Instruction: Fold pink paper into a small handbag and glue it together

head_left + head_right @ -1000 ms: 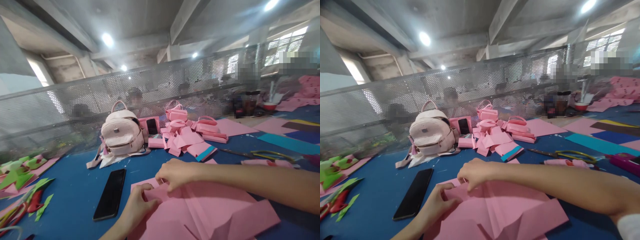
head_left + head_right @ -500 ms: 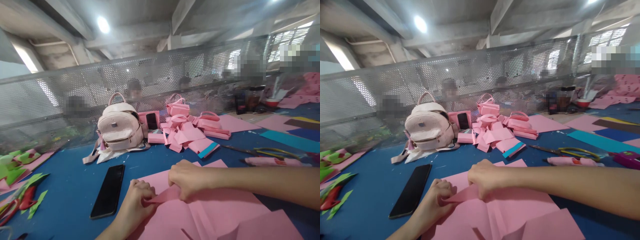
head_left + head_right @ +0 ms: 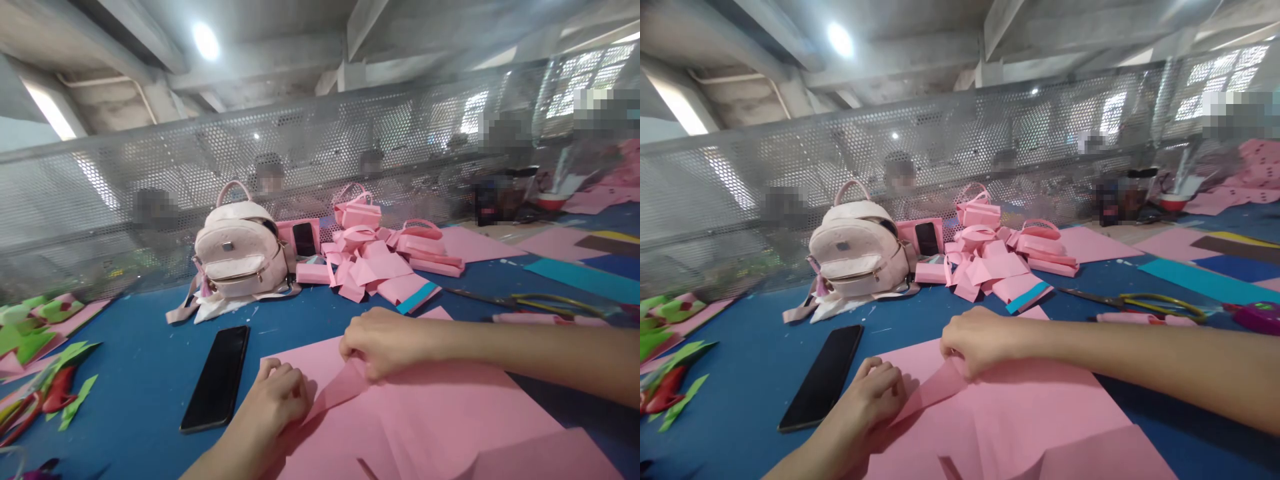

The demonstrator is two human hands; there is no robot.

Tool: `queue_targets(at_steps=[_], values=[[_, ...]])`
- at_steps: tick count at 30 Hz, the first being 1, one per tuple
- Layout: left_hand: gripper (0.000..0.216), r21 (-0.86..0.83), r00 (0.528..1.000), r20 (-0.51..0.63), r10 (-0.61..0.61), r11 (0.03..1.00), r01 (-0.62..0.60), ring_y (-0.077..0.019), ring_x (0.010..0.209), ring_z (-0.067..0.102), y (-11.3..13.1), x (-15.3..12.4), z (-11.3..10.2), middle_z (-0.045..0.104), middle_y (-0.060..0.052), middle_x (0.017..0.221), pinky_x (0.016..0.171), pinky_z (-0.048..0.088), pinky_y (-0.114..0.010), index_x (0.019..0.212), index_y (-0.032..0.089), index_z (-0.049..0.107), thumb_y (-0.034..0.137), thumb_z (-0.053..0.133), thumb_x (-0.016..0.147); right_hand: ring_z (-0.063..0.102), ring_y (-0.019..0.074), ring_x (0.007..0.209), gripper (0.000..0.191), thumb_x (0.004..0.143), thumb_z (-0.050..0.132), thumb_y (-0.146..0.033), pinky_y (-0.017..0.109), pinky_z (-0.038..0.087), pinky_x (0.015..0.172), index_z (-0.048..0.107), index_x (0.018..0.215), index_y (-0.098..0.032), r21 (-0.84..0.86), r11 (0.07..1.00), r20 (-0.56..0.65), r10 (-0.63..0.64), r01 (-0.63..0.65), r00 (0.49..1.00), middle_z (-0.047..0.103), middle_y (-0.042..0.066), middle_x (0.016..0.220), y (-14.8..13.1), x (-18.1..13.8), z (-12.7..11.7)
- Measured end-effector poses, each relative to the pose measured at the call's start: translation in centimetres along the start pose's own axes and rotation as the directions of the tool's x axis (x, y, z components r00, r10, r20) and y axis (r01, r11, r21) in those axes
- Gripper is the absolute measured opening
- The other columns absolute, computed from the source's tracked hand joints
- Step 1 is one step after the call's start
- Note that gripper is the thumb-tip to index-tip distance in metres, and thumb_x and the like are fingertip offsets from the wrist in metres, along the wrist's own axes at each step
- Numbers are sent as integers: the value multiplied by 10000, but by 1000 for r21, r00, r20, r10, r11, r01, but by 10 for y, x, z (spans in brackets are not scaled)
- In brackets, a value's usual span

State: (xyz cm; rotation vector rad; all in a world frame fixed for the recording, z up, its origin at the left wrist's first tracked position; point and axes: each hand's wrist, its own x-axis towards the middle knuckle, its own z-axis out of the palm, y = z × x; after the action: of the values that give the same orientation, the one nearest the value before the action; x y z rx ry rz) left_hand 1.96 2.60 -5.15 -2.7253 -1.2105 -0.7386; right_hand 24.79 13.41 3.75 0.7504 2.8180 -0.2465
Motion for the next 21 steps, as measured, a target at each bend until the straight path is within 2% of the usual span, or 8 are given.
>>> queue_targets(at_steps=[2,4,6,8,12,16,21], values=[[227,-17,1000,20,15,1000,-15,-153,725,446,2,1,-6,576,-9,796,751,281,-361,678,184,505,29,493,843,553,164,649,115,583,693,-228,265,205,509,673,697,-228,36,999,19,1,-2,1000,647,-15,674,2,0,-4],[196,-65,992,124,2,998,6,-175,808,494,5,3,-16,625,-19,926,795,300,-373,747,204,574,9,586,737,533,156,621,69,585,684,-227,264,206,509,639,635,-214,69,998,39,-11,9,999,618,-19,628,0,1,-6],[324,-100,965,256,-64,991,93,-204,896,516,9,7,-26,632,-32,1044,825,324,-370,889,229,631,0,643,659,506,144,578,79,583,668,-211,265,203,508,591,573,-197,87,996,53,-27,22,998,586,-22,577,-2,1,-7],[320,-127,937,315,-149,972,198,-211,929,519,11,9,-32,626,-42,1036,817,354,-346,968,227,639,19,622,726,489,136,550,115,570,670,-202,267,201,510,558,546,-190,88,996,56,-29,24,998,571,-27,557,-5,2,-6],[76,-140,918,266,-293,931,338,-212,884,518,11,9,-22,612,-47,895,788,377,-329,885,192,642,141,587,874,498,133,543,221,517,728,-230,264,192,502,510,535,-192,81,996,28,-41,39,999,537,-47,538,-8,2,2],[77,-171,903,239,-357,900,400,-195,830,534,8,9,-10,599,-27,811,792,375,-331,816,183,647,197,622,887,520,138,555,256,493,745,-250,262,177,480,500,544,-197,83,995,-21,-50,52,999,505,-50,537,-9,2,13],[111,-203,898,232,-374,884,421,-194,827,550,7,11,-10,608,-23,800,799,379,-335,746,180,652,172,642,856,527,149,563,281,478,739,-201,260,180,470,464,537,-195,78,996,-29,-44,46,999,471,-51,505,-12,0,16]])
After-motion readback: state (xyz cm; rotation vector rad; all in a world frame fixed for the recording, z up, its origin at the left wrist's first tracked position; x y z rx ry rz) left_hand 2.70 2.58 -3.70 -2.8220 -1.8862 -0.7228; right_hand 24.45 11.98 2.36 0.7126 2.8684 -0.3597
